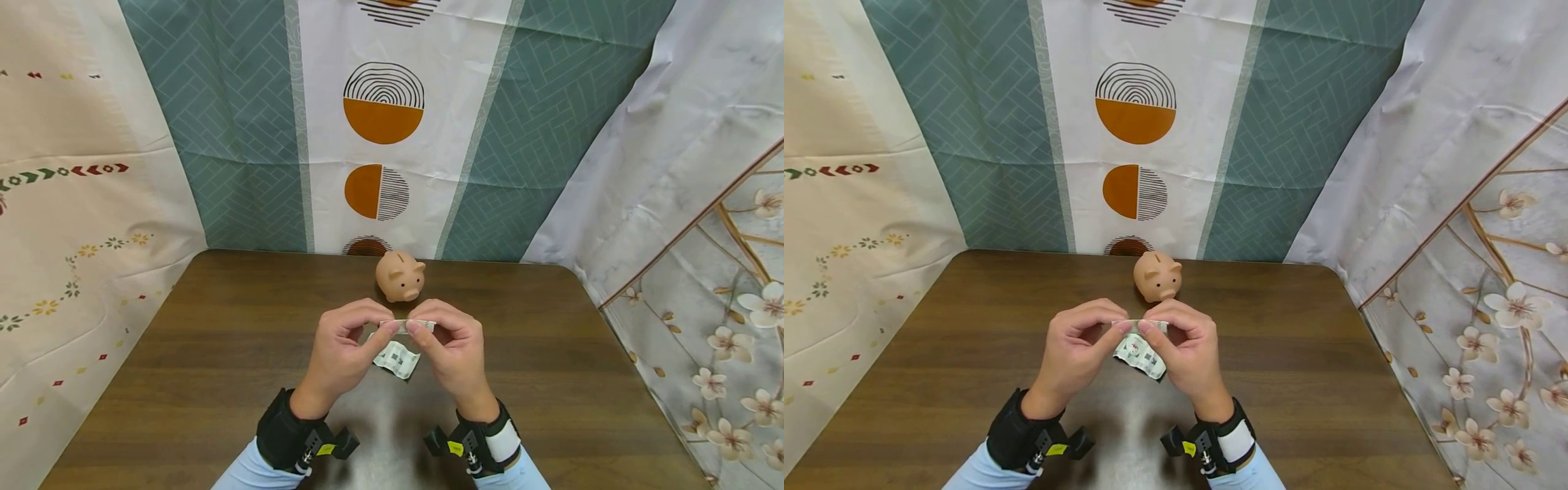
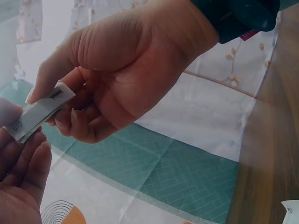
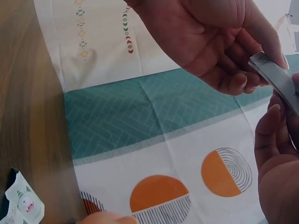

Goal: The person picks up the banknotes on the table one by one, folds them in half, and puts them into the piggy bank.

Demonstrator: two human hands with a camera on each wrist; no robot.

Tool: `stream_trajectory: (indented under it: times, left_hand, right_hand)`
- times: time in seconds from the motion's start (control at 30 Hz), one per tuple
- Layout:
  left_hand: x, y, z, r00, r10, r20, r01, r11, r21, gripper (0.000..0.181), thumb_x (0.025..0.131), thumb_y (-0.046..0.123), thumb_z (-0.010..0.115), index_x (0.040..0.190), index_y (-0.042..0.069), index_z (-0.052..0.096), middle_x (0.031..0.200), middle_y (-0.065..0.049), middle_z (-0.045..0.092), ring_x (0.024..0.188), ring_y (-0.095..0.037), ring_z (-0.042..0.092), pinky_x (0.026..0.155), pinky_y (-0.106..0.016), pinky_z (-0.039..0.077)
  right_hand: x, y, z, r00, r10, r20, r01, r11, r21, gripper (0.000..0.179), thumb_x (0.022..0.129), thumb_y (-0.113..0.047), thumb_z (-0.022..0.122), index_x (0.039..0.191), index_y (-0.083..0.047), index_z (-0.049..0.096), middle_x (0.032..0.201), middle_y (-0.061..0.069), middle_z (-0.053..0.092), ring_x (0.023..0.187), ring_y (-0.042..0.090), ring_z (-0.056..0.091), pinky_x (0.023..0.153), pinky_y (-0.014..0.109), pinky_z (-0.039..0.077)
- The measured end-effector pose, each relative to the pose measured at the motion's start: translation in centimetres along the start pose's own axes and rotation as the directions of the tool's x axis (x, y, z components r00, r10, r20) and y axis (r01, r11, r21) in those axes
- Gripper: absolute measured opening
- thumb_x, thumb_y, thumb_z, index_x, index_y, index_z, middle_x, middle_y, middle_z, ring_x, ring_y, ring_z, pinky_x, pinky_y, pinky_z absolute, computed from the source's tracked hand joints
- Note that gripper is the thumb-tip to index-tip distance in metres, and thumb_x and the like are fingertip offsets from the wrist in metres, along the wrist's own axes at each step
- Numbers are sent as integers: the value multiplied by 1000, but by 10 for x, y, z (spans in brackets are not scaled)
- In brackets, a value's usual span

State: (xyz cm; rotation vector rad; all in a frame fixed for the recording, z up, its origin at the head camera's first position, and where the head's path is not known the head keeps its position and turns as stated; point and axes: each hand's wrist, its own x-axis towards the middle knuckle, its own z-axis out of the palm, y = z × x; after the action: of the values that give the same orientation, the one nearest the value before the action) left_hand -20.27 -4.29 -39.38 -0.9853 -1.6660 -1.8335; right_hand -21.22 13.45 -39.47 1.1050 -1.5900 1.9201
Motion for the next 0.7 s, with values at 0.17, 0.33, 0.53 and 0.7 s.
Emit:
stream_trajectory:
  times: [0.17, 0.33, 0.53, 0.7]
  left_hand:
    - [0, 0, 1, 1000, -10, -9, 10, 1000, -4, 17, 88, -15, 69, 92, 0, 75, 86, -14, 71, 81, -17, 67, 73, -24, 60]
    - [0, 0, 0, 1000, 0, -27, -1, 1000, -9, 17, 88, -16, 68, 92, -1, 75, 86, -15, 72, 80, -17, 67, 71, -22, 59]
    - [1, -1, -1, 998, 48, -35, -49, 998, -27, 19, 86, -18, 68, 91, -2, 76, 84, -16, 72, 78, -15, 67, 68, -22, 58]
    - [1, -2, -1, 998, 56, -40, -56, 998, -23, 18, 87, -18, 67, 91, -2, 75, 84, -16, 71, 79, -14, 66, 68, -20, 56]
  right_hand:
    - [0, -1, 0, 1000, 14, -15, -14, 1000, 5, 12, 93, 9, 66, 93, 1, 74, 88, 5, 69, 80, 16, 60, 68, 23, 54]
    - [0, -2, -1, 1000, 22, -19, -22, 1000, 19, 10, 94, 8, 65, 92, 2, 73, 89, 4, 68, 82, 15, 60, 69, 21, 55]
    - [0, -2, -2, 999, 17, -33, -16, 1000, 23, 13, 93, 10, 64, 93, 1, 75, 89, 4, 69, 82, 15, 61, 71, 22, 57]
    - [0, -1, -2, 999, 16, -28, -16, 1000, 24, 13, 95, 8, 64, 94, 1, 75, 90, 4, 70, 83, 16, 63, 74, 24, 58]
